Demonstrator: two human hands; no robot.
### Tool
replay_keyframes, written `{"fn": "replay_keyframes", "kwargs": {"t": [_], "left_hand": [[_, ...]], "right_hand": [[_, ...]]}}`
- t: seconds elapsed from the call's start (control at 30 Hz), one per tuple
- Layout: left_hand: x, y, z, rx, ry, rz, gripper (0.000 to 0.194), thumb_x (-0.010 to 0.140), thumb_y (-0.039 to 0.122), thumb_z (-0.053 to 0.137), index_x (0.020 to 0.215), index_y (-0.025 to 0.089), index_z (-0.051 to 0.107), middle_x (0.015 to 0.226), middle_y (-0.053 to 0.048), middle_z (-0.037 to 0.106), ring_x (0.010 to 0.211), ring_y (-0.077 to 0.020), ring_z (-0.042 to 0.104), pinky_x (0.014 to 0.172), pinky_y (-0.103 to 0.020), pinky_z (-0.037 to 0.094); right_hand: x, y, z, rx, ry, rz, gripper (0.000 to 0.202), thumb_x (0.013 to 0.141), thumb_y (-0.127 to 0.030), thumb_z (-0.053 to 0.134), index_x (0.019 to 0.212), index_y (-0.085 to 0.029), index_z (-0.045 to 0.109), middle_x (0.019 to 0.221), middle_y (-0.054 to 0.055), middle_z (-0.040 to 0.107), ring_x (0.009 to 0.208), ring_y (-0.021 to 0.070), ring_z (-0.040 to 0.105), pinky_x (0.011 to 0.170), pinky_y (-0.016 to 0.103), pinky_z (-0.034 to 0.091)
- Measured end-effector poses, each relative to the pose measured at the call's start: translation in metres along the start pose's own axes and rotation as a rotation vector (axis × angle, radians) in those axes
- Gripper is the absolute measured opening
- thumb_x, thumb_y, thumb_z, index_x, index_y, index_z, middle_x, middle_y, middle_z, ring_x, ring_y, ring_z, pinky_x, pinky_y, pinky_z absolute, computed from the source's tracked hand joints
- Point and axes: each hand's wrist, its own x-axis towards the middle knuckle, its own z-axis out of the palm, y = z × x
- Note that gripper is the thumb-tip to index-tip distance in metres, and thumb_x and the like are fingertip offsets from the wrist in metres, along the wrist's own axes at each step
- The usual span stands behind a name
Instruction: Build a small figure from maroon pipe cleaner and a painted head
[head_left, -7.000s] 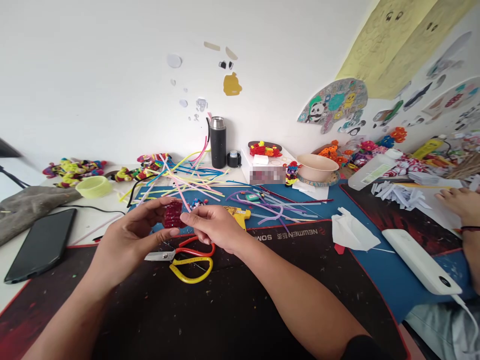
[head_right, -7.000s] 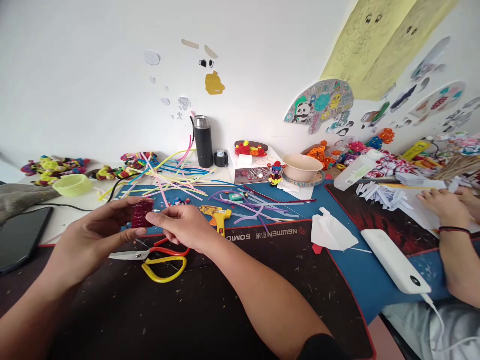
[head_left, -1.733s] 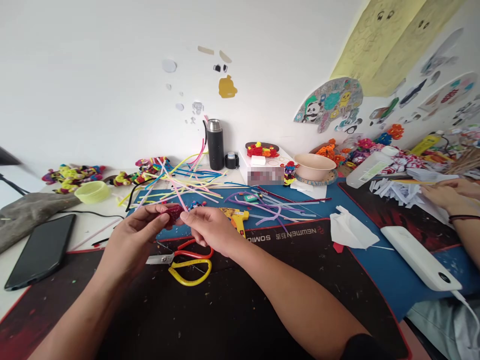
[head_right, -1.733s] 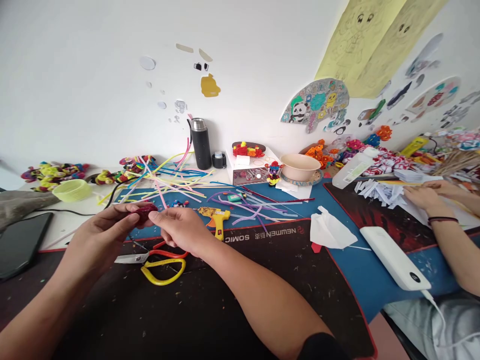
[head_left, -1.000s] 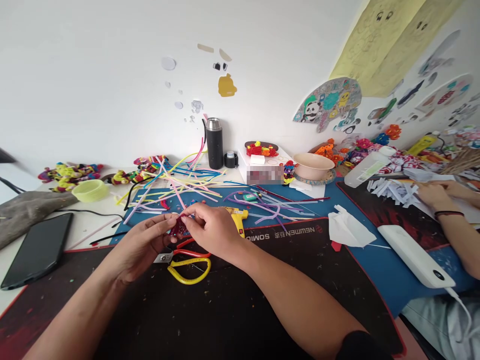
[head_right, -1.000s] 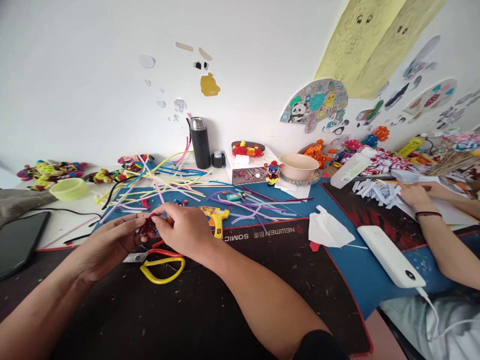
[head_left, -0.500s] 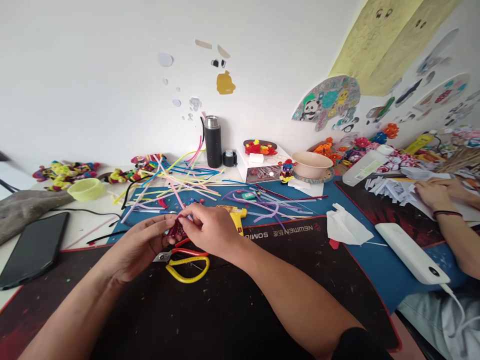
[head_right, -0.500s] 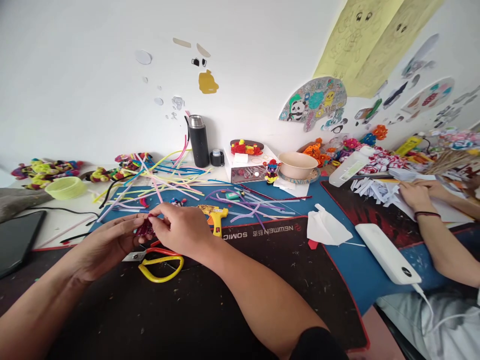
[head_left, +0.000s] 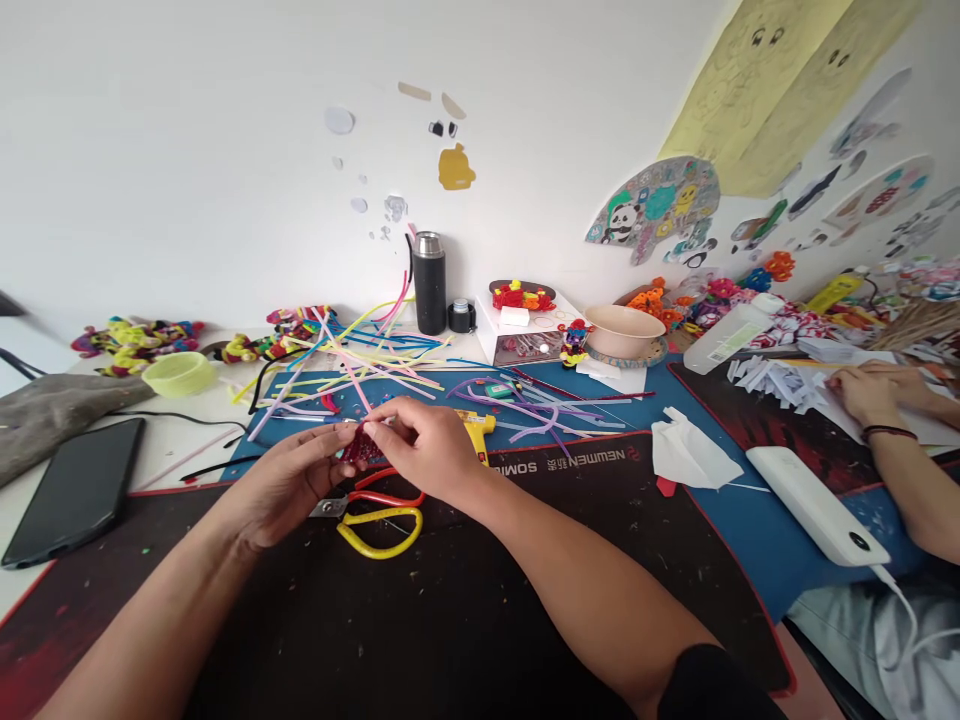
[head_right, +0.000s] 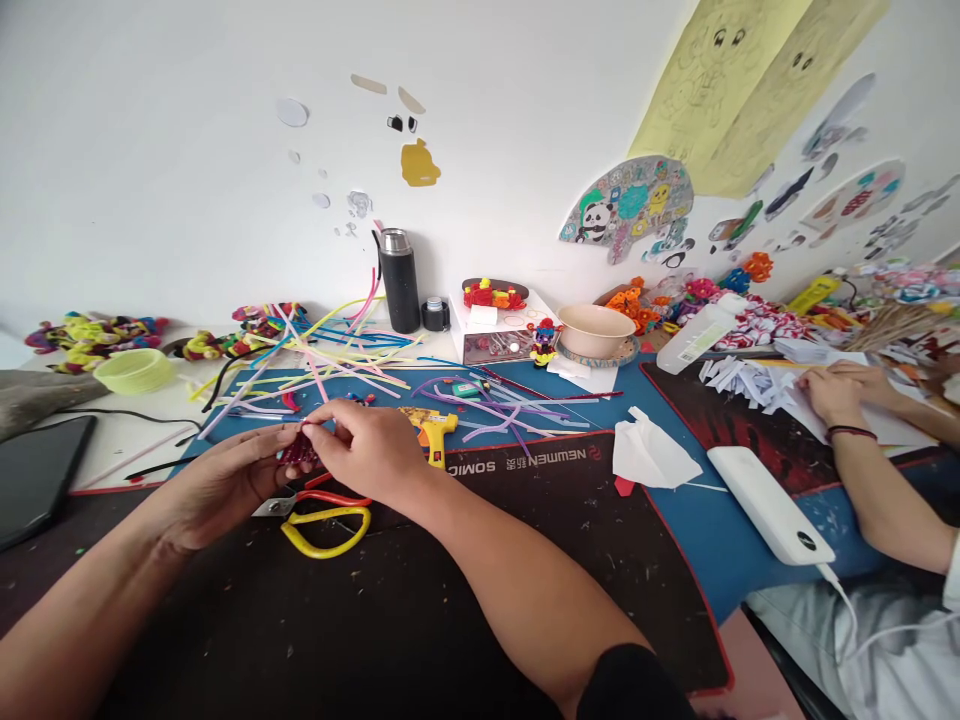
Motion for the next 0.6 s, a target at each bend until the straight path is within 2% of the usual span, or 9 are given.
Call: {"fn": "replay_keyframes", "kwargs": {"t": [0.07, 0.17, 0.27, 0.37, 0.47, 0.6], "left_hand": [[0.005, 0.002, -0.007, -0.02, 0.043, 0.034, 0.026, 0.069, 0.018, 0.105, 0.088, 0.011, 0.088, 0.088, -0.01, 0.086, 0.073, -0.019, 0.077, 0.065, -0.026, 0.067], [0.012, 0.005, -0.016, -0.058, 0.12, 0.095, 0.024, 0.07, 0.015, 0.103, 0.086, 0.012, 0.086, 0.082, -0.007, 0.085, 0.067, -0.016, 0.076, 0.064, -0.023, 0.067], [0.016, 0.007, -0.02, -0.084, 0.174, 0.125, 0.02, 0.072, 0.013, 0.1, 0.086, 0.012, 0.085, 0.082, -0.006, 0.086, 0.066, -0.0143, 0.077, 0.064, -0.02, 0.067], [0.017, 0.008, -0.018, -0.098, 0.181, 0.135, 0.016, 0.075, 0.01, 0.096, 0.086, 0.013, 0.085, 0.081, -0.005, 0.086, 0.065, -0.0137, 0.076, 0.063, -0.019, 0.068], [0.014, 0.009, -0.014, -0.094, 0.176, 0.139, 0.015, 0.075, 0.009, 0.095, 0.085, 0.014, 0.085, 0.079, -0.005, 0.086, 0.065, -0.0143, 0.077, 0.063, -0.019, 0.067], [0.012, 0.009, -0.011, -0.081, 0.16, 0.129, 0.016, 0.074, 0.012, 0.097, 0.085, 0.012, 0.085, 0.081, -0.008, 0.086, 0.064, -0.0155, 0.078, 0.061, -0.019, 0.066]], "right_hand": [[0.0, 0.003, -0.001, 0.092, 0.038, 0.016, 0.022, 0.11, -0.044, 0.069, 0.113, -0.026, 0.082, 0.076, -0.001, 0.065, 0.07, 0.0175, 0.058, 0.069, 0.029, 0.041], [-0.003, 0.01, 0.003, 0.162, 0.061, 0.035, 0.029, 0.109, -0.051, 0.068, 0.113, -0.025, 0.081, 0.078, 0.0, 0.065, 0.073, 0.0184, 0.059, 0.069, 0.029, 0.042], [-0.011, 0.014, 0.011, 0.131, 0.049, 0.053, 0.029, 0.109, -0.05, 0.07, 0.102, -0.024, 0.08, 0.075, -0.001, 0.065, 0.07, 0.0171, 0.057, 0.069, 0.029, 0.041], [-0.021, 0.009, 0.014, 0.073, 0.003, 0.079, 0.026, 0.108, -0.047, 0.073, 0.099, -0.024, 0.081, 0.072, -0.003, 0.064, 0.068, 0.0161, 0.058, 0.069, 0.029, 0.04], [-0.028, -0.004, 0.005, -0.042, -0.04, 0.109, 0.021, 0.106, -0.043, 0.078, 0.098, -0.024, 0.083, 0.07, -0.003, 0.065, 0.068, 0.0162, 0.059, 0.07, 0.029, 0.039], [-0.037, -0.014, -0.024, -0.199, -0.028, 0.176, 0.024, 0.104, -0.045, 0.081, 0.093, -0.024, 0.083, 0.07, -0.001, 0.067, 0.068, 0.0173, 0.059, 0.07, 0.029, 0.038]]}}
